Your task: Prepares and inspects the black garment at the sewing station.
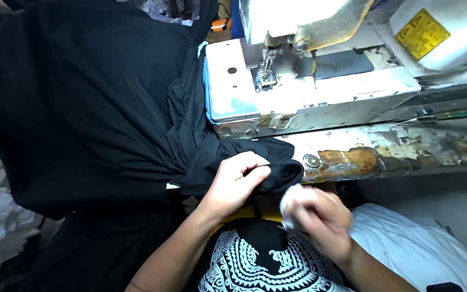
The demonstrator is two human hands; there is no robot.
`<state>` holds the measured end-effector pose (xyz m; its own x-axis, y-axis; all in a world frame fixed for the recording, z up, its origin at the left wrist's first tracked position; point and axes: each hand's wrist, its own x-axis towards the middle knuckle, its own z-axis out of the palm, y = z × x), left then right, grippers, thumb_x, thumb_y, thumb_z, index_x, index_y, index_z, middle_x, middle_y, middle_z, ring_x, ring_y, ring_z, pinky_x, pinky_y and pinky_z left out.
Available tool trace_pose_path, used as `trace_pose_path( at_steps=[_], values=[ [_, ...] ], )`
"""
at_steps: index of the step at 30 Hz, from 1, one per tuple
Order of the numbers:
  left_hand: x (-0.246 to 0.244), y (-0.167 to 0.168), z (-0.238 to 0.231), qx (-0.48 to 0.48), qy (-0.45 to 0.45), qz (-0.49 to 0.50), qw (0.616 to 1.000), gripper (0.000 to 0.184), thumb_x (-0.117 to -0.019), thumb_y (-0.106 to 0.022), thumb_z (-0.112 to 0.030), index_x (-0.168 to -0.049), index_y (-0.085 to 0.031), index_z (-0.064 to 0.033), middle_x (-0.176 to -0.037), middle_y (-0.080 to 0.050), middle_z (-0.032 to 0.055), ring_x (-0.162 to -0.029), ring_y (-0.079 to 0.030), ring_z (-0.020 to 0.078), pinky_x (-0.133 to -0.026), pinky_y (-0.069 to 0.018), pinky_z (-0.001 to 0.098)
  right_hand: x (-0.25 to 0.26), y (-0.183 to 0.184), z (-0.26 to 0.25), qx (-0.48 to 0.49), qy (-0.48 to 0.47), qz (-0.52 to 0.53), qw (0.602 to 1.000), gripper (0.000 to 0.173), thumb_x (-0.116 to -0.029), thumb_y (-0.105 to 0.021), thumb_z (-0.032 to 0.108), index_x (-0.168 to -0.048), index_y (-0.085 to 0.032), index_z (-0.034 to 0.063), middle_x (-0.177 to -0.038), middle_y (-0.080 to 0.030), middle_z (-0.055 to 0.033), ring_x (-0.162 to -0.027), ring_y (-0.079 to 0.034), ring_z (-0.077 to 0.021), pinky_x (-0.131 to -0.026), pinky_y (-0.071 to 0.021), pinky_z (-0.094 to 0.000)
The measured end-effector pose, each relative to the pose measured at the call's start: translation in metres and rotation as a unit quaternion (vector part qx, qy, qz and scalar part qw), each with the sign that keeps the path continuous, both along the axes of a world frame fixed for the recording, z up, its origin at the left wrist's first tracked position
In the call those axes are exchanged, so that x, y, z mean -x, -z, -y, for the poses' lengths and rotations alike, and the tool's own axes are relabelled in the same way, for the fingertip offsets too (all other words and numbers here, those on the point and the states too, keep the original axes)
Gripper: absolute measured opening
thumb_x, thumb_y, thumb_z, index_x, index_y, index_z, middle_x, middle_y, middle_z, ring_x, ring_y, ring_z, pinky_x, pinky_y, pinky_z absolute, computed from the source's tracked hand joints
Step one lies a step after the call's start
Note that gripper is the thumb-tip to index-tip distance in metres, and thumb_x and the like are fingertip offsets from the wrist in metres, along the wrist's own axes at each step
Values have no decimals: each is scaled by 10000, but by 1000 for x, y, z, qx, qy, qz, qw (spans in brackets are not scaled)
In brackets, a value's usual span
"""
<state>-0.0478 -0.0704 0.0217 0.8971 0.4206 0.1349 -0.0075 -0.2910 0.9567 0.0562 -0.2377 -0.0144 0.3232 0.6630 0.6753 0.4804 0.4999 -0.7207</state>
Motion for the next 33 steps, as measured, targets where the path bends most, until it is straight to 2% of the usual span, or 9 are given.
trace_pose_path(
  at_steps=[2, 7, 12, 17, 19, 22, 24, 27, 33],
  values=[
    [-3, 9, 0, -45, -37, -25, 998, 158, -977, -608, -86, -885, -721, -27, -827, -623, -20, -778, -576, -11, -716, -473, 160, -4, -23, 12, -36, -40, 89, 995, 288, -1114, -397, 307, -978, -587, 138, -847, -592, -22, -809, -613, -85, -760, -513, -203],
    [-3, -1, -5, 86, -31, -33, 995, 163, -986, -592, -71, -865, -702, -64, -771, -646, -44, -714, -592, -7, -674, -498, 178, -8, -4, -9, 51, 115, -70, 990, 204, -1034, -585, 202, -1028, -680, 21, -863, -686, 59, -714, -578, 109, -627, -493, -73],
    [0, 1, -5, 121, -14, -18, 992, 150, -977, -586, -57, -884, -704, -66, -775, -649, -36, -712, -599, 8, -668, -506, 184, -4, 1, -17, 115, 230, -11, 966, 324, -924, -718, 293, -1046, -727, -7, -836, -661, 0, -712, -513, 85, -676, -425, -61],
    [0, 1, -4, 102, -15, -12, 995, 129, -963, -607, -39, -894, -715, -46, -834, -668, -27, -775, -620, 7, -721, -521, 186, -7, -5, -32, 112, 278, 75, 951, 153, -896, -663, 133, -897, -731, -5, -748, -640, -47, -653, -503, 29, -626, -396, -72],
    [0, 2, -6, 87, -2, -14, 996, 126, -963, -611, -47, -897, -719, -40, -854, -664, -25, -796, -619, 6, -733, -520, 183, -10, -6, -33, 113, 240, 21, 964, 100, -873, -647, 99, -843, -694, 16, -704, -583, -4, -618, -467, 47, -580, -370, -70],
    [0, 3, -8, 86, 5, -19, 996, 147, -969, -597, -52, -891, -721, -47, -836, -649, -33, -779, -603, 0, -713, -505, 173, -10, -19, -18, 52, -3, -277, 959, 92, -878, -674, 62, -881, -680, 154, -759, -632, 111, -589, -514, 81, -511, -425, -84],
    [0, 3, -9, 96, -13, -22, 995, 163, -986, -580, -51, -875, -699, -54, -785, -644, -26, -710, -585, 7, -656, -487, 177, -9, -31, -1, 2, -104, -286, 952, 114, -908, -696, 142, -990, -714, 218, -884, -702, 140, -755, -630, 76, -648, -522, -94],
    [-1, 2, -10, 109, -12, -28, 994, 163, -991, -575, -46, -881, -694, -54, -752, -634, -26, -685, -581, 6, -640, -486, 174, -17, -30, 9, -20, -85, -197, 976, 99, -932, -673, 169, -1019, -712, 196, -927, -703, 131, -844, -646, 62, -717, -523, -92],
    [0, 1, -10, 135, -10, -26, 990, 166, -987, -591, -68, -854, -689, -75, -724, -619, -41, -665, -569, 2, -627, -481, 171, -16, -14, 8, 61, 35, -129, 989, 47, -949, -647, 169, -953, -673, 131, -864, -668, 108, -776, -594, 94, -667, -486, -70]
  ],
)
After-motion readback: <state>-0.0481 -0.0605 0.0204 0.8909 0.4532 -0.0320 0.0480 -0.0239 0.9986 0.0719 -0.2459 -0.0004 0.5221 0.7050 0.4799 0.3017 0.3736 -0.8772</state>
